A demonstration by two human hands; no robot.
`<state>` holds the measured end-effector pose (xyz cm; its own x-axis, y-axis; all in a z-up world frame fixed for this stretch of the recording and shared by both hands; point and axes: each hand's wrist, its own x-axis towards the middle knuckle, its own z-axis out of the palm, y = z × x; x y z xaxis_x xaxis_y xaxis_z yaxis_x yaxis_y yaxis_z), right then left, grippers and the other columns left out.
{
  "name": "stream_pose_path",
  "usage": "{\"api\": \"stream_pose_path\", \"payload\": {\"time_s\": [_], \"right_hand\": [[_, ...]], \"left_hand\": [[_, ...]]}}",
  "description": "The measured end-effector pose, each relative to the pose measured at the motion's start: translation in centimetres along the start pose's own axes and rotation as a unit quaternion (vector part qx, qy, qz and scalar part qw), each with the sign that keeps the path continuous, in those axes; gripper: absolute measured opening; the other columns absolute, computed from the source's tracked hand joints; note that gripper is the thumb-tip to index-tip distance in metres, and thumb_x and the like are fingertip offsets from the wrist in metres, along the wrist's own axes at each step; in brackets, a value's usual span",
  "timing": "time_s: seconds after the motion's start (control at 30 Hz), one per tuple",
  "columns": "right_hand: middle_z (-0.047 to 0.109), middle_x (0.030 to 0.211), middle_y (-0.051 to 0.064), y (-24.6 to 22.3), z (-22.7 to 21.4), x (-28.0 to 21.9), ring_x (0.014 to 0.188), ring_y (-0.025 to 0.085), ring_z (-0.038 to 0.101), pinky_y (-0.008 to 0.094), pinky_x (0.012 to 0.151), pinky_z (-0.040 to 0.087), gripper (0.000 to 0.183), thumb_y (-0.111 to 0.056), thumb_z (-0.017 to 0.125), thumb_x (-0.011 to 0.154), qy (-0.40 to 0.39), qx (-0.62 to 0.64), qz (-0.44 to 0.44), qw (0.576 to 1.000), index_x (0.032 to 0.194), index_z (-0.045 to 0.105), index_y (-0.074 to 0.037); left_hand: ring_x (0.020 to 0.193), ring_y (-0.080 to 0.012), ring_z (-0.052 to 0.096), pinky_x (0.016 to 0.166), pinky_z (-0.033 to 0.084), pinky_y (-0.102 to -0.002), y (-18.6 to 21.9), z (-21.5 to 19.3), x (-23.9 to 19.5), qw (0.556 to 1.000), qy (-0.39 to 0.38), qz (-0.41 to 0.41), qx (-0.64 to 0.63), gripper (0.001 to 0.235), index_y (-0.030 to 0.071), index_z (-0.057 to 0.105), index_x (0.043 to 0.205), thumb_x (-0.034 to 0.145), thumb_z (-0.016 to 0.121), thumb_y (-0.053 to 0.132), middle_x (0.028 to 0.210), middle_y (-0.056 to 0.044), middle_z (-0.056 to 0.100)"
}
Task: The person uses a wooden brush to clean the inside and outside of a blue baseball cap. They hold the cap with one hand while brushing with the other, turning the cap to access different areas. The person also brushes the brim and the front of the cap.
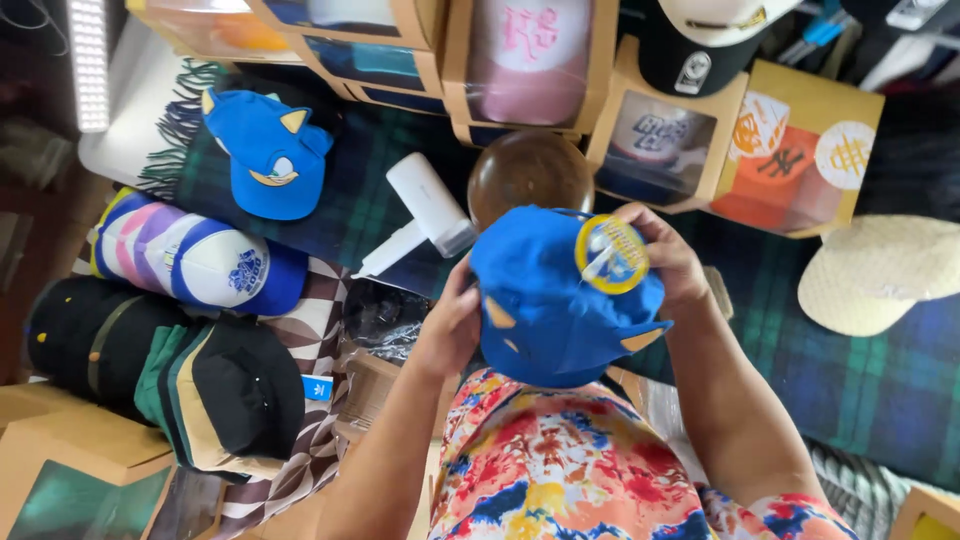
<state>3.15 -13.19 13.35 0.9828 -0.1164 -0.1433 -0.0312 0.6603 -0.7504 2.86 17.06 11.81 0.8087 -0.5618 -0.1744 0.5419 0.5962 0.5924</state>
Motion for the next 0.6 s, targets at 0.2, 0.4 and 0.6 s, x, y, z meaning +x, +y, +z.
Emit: {"api": "stream_pose_path", "payload": {"time_s": [0.2, 0.4, 0.6], "right_hand": [[0.07, 0.107, 0.006, 0.4, 1.2, 9.5, 0.102, 0.013, 0.065, 0.03, 0.097, 0.056, 0.055, -0.001, 0.065, 0.082, 0.013, -0.382, -0.102, 0.919, 0.137, 0.066, -0.009], [0.06, 0.136, 0.021, 2.6, 1.0, 9.3, 0.126, 0.044, 0.053, 0.054, 0.111, 0.038, 0.046, -0.035, 0.061, 0.099, 0.123, -0.618, -0.041, 0.776, 0.143, 0.061, -0.021], [0.058, 0.126, 0.017, 4.8, 2.3, 5.8, 0.115, 0.037, 0.052, 0.049, 0.101, 0.038, 0.042, -0.039, 0.059, 0.1, 0.2, -0.519, 0.008, 0.831, 0.139, 0.06, -0.021]], "left_hand": [[0.117, -0.0369, 0.062, 0.102, 0.048, -0.052, 5.5, 1.4, 10.0, 0.936, 0.201, 0.039, 0.286, 0.066, 0.007, 0.055, 0.136, 0.094, 0.07, 0.055, 0.124, -0.023, 0.064], [0.139, -0.0387, 0.05, 0.119, 0.035, -0.051, 5.1, -0.6, 14.9, 0.876, 0.226, -0.071, 0.421, 0.074, 0.03, 0.055, 0.146, 0.088, 0.059, 0.077, 0.144, -0.016, 0.055], [0.149, -0.0471, 0.033, 0.124, 0.024, -0.06, 5.3, 2.2, 13.5, 0.947, 0.169, -0.043, 0.271, 0.082, 0.009, 0.036, 0.158, 0.098, 0.056, 0.06, 0.158, -0.031, 0.037]]}}
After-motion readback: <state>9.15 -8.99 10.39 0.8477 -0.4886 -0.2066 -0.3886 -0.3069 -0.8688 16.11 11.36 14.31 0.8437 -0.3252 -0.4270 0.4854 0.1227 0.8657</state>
